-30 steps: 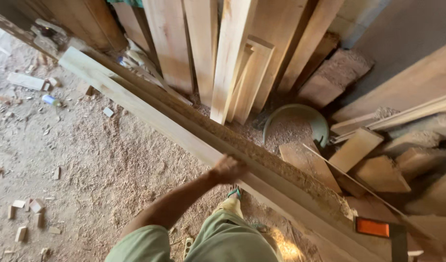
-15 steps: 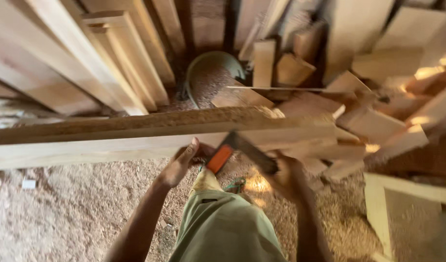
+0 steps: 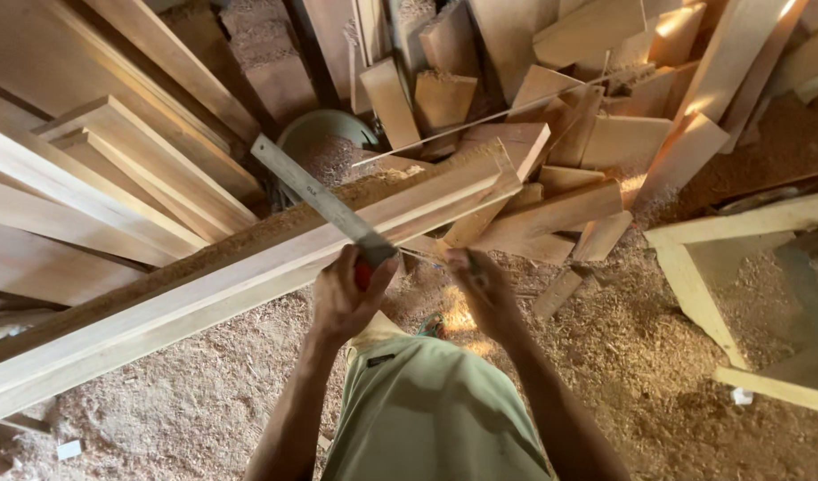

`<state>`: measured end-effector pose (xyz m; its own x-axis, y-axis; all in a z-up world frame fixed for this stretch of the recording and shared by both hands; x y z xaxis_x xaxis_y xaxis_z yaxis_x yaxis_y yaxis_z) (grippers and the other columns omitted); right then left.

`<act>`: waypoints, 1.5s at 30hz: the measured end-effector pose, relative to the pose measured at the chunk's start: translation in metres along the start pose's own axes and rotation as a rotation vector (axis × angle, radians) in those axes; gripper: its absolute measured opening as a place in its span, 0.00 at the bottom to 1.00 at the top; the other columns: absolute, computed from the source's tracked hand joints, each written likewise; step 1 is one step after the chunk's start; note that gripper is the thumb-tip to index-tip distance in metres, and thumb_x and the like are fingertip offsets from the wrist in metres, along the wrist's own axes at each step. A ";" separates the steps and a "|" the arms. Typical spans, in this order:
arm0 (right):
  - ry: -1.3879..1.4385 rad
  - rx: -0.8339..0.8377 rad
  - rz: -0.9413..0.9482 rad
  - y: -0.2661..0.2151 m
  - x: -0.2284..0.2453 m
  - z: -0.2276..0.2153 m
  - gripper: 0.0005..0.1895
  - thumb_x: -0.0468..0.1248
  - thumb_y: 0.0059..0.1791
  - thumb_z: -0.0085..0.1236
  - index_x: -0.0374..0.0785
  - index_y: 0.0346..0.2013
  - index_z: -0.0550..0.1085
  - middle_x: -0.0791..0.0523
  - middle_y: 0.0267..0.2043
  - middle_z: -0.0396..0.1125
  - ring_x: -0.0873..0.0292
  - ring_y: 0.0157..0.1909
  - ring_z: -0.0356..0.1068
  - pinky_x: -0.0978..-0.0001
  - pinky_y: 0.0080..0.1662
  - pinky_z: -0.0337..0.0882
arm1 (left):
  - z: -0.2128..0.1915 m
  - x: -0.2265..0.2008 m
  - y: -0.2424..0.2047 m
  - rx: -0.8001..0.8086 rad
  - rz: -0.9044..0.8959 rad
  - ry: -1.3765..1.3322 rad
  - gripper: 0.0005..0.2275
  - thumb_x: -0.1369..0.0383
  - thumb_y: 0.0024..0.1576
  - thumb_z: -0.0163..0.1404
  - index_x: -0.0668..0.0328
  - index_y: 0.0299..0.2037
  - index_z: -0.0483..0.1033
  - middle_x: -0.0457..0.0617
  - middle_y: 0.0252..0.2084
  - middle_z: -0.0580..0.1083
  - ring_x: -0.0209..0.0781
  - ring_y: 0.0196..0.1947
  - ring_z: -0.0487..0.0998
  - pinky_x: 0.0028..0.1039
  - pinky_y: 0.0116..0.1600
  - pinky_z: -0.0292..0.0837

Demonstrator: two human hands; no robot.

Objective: The person measures and marks a long wooden plank using a try square and pencil, then uses a metal ruler to mark additional lines. The person briefly uses a calculator on a nearby table before returning to the plank to continue marking.

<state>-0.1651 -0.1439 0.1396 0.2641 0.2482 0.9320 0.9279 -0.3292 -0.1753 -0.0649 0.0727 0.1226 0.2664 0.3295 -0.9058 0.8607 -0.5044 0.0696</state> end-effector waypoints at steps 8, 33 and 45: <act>0.437 0.100 0.274 0.035 -0.071 0.057 0.18 0.45 0.57 0.50 0.34 0.52 0.77 0.60 0.27 0.65 0.68 0.25 0.58 0.75 0.27 0.57 | 0.084 0.010 0.006 0.123 0.202 0.251 0.17 0.62 0.63 0.51 0.66 0.56 0.65 0.61 0.40 0.74 0.56 0.36 0.77 0.46 0.38 0.77; 0.669 -0.081 0.374 0.091 -0.078 0.058 0.26 0.49 0.51 0.58 0.32 0.55 0.74 0.65 0.17 0.55 0.68 0.16 0.50 0.72 0.17 0.52 | 0.041 -0.020 0.106 0.159 0.653 0.512 0.29 0.54 0.49 0.65 0.48 0.62 0.74 0.55 0.50 0.76 0.48 0.39 0.81 0.36 0.38 0.84; 0.641 -0.116 0.341 0.096 -0.082 0.058 0.23 0.49 0.53 0.56 0.30 0.49 0.74 0.64 0.18 0.55 0.66 0.16 0.51 0.70 0.18 0.56 | 0.039 -0.015 0.109 0.144 0.647 0.554 0.32 0.43 0.49 0.63 0.43 0.63 0.75 0.59 0.55 0.74 0.50 0.41 0.82 0.38 0.39 0.83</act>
<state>-0.0828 -0.1427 0.0275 0.2942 -0.4553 0.8403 0.7786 -0.3958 -0.4870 0.0075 -0.0185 0.1271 0.8905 0.2655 -0.3695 0.4136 -0.8109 0.4140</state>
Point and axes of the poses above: each hand's wrist, its own y-axis towards the middle knuckle, its own z-axis out of the palm, x = y × z, the point moved 9 cm from there along y, towards the middle knuckle
